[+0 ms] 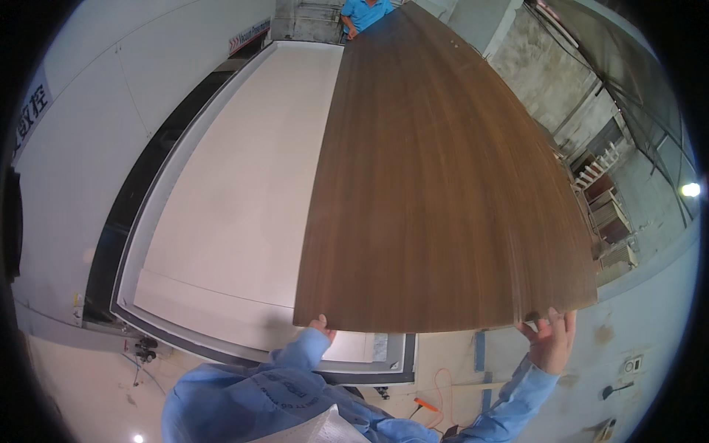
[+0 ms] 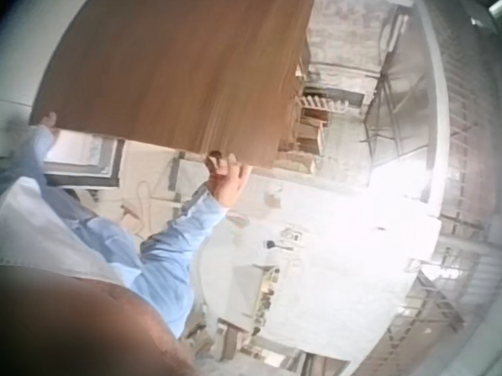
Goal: The person lifts a large wooden panel from a machine bed with assistance, carries it across the workshop floor, and stacks it against a wall with other similar panels. The person repeatedly lifts and places panels, coordinating with a coworker to move and stack them.
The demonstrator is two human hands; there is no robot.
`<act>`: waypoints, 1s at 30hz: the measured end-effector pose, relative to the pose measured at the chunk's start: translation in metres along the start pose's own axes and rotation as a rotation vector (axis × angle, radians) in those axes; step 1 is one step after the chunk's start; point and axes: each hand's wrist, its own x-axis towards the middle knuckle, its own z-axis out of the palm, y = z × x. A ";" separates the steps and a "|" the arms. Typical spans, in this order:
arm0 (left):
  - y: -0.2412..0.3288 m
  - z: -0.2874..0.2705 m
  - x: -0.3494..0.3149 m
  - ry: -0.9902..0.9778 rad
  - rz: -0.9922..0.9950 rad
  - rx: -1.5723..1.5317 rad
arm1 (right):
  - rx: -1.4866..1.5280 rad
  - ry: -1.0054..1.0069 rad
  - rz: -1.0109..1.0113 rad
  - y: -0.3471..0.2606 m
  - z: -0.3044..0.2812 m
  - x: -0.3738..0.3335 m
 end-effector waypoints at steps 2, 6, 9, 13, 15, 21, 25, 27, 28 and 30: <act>0.021 -0.029 0.009 -0.044 0.065 -0.101 | 0.034 -0.021 0.048 0.015 0.007 -0.007; 0.083 -0.100 0.016 -0.101 0.486 0.432 | 0.152 -0.009 0.152 0.058 0.007 -0.015; 0.118 -0.133 -0.012 0.118 0.382 0.315 | 0.243 -0.003 0.231 0.104 -0.001 -0.024; 0.179 -0.162 -0.061 0.219 0.312 -0.200 | 0.357 0.107 0.523 0.179 0.009 -0.041; 0.209 -0.187 -0.071 0.197 0.339 -0.393 | 0.464 0.050 0.632 0.211 0.022 -0.056; 0.306 -0.290 -0.037 0.288 0.403 -0.337 | 0.543 0.126 0.823 0.315 0.092 -0.123; 0.339 -0.369 -0.010 0.526 0.364 0.315 | 0.494 0.279 0.989 0.381 0.127 -0.164; 0.359 -0.391 0.016 0.394 0.340 -0.034 | 0.453 0.239 0.970 0.409 0.140 -0.176; 0.362 -0.406 0.028 0.321 0.328 -0.265 | 0.401 0.262 0.989 0.422 0.143 -0.183; 0.352 -0.448 0.048 0.198 0.348 -0.208 | 0.330 0.268 1.016 0.441 0.143 -0.192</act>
